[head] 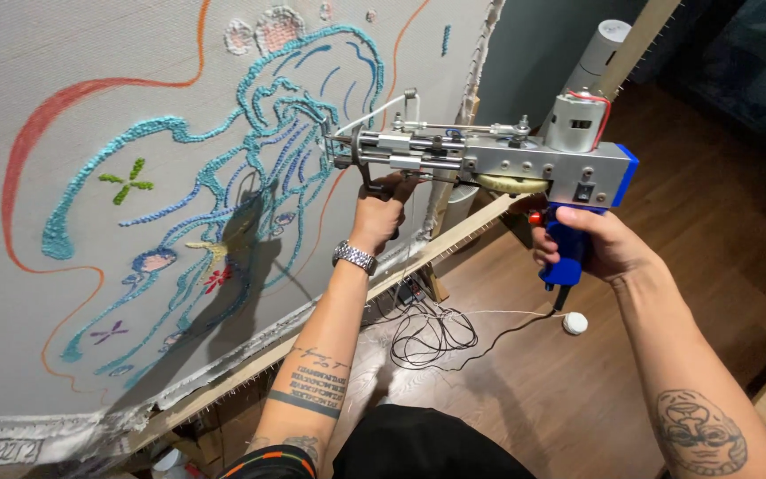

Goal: Tufting a design into a rug canvas using a tufting gun and trimming excess yarn with scissors.

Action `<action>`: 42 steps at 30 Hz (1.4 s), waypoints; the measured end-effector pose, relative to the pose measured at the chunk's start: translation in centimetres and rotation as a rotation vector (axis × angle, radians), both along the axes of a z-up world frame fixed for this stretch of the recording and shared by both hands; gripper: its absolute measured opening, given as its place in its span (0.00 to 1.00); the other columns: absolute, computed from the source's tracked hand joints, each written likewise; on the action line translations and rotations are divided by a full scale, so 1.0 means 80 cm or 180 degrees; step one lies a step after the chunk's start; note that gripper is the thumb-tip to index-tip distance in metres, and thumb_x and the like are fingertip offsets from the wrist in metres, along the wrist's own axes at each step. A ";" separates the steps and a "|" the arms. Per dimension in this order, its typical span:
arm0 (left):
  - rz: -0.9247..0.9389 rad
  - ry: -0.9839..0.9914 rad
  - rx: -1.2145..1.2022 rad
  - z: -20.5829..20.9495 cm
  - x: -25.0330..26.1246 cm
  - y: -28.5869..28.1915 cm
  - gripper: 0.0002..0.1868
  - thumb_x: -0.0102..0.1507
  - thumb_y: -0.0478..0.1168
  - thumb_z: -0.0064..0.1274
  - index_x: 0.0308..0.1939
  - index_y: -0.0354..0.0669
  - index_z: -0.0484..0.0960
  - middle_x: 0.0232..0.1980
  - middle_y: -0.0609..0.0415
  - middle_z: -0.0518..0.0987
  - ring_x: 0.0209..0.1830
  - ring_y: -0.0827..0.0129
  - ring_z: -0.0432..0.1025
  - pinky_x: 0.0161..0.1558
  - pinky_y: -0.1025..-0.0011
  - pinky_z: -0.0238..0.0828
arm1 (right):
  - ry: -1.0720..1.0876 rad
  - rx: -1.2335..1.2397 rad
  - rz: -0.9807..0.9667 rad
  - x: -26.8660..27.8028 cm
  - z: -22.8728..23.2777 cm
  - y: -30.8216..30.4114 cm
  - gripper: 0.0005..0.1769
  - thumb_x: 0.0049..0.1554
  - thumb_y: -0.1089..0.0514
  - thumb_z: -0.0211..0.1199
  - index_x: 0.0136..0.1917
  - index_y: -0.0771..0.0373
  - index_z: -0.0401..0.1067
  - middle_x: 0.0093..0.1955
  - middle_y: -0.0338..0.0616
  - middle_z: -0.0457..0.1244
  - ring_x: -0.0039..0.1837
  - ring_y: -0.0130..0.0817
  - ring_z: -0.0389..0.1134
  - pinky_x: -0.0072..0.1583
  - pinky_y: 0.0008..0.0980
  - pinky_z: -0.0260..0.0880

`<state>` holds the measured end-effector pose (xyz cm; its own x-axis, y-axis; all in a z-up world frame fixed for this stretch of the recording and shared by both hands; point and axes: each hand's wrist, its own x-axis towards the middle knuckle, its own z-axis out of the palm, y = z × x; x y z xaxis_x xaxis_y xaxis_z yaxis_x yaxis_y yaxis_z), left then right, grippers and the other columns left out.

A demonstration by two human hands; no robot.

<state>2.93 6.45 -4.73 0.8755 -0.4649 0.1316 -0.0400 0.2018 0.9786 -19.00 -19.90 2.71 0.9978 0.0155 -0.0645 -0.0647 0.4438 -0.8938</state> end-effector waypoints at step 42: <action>0.0142 -0.0801 0.0915 0.134 0.014 -0.019 0.22 0.64 0.53 0.60 0.54 0.42 0.88 0.33 0.50 0.84 0.17 0.77 0.66 0.23 0.74 0.64 | -0.0326 -0.1215 -0.1549 -0.007 0.077 0.076 0.10 0.55 0.63 0.62 0.50 0.68 0.72 0.33 0.42 0.59 0.34 0.32 0.60 0.36 0.34 0.60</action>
